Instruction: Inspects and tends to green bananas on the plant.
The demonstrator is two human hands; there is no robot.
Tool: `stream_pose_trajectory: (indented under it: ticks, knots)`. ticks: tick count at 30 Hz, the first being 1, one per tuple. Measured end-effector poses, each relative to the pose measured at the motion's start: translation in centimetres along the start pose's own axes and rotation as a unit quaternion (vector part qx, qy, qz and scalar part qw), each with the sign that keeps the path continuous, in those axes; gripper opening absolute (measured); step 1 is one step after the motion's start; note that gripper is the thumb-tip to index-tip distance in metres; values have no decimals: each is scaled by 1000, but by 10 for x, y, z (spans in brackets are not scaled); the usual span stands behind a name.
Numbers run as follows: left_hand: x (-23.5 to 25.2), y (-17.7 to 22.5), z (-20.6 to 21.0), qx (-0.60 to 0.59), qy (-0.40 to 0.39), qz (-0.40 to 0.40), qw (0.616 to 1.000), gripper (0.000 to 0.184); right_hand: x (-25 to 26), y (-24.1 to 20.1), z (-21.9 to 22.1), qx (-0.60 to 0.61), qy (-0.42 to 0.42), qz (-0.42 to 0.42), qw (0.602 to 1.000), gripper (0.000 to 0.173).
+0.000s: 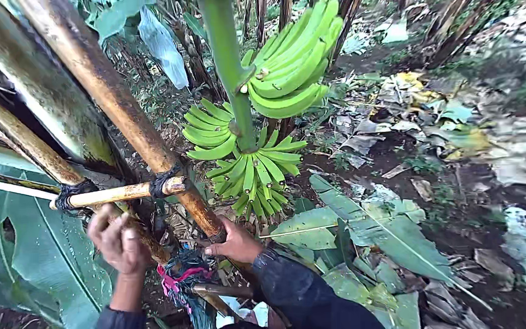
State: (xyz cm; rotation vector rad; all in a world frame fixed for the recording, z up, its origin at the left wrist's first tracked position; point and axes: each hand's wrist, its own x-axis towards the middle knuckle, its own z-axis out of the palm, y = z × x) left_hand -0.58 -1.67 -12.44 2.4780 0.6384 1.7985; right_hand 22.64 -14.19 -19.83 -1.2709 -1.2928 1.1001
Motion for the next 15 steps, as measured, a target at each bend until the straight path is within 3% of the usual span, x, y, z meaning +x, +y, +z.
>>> stream_pose_trajectory:
  ticks: [2, 4, 5, 7, 9, 12, 13, 15]
  knots:
    - [-26, 2, 38, -33, -39, -97, 994, 47, 1, 2, 1, -12, 7, 11, 1000, 81]
    - [-6, -3, 75, -82, -84, -255, 960, 56, 1, 3, 3, -18, 13, 15, 1000, 78]
    - [10, -15, 90, -155, -69, -306, 937, 47, 0, 4, 5, -19, 15, 16, 1000, 77]
    - [47, -44, 115, -314, -95, -294, 897, 41, 0, 3, 5, -20, 16, 16, 1000, 75]
    - [77, -29, 130, -310, -148, -246, 906, 39, -1, 1, 4, -21, 14, 26, 999, 75]
    - [90, -39, 171, -291, -13, -45, 956, 13, -3, -2, 3, -22, 10, 36, 999, 75]
    - [89, -29, 168, -236, 10, -22, 971, 13, -3, -1, 3, -23, 10, 35, 999, 76]
    - [91, 30, 139, -103, -14, -132, 986, 25, -5, 0, 5, -23, 12, 34, 999, 77]
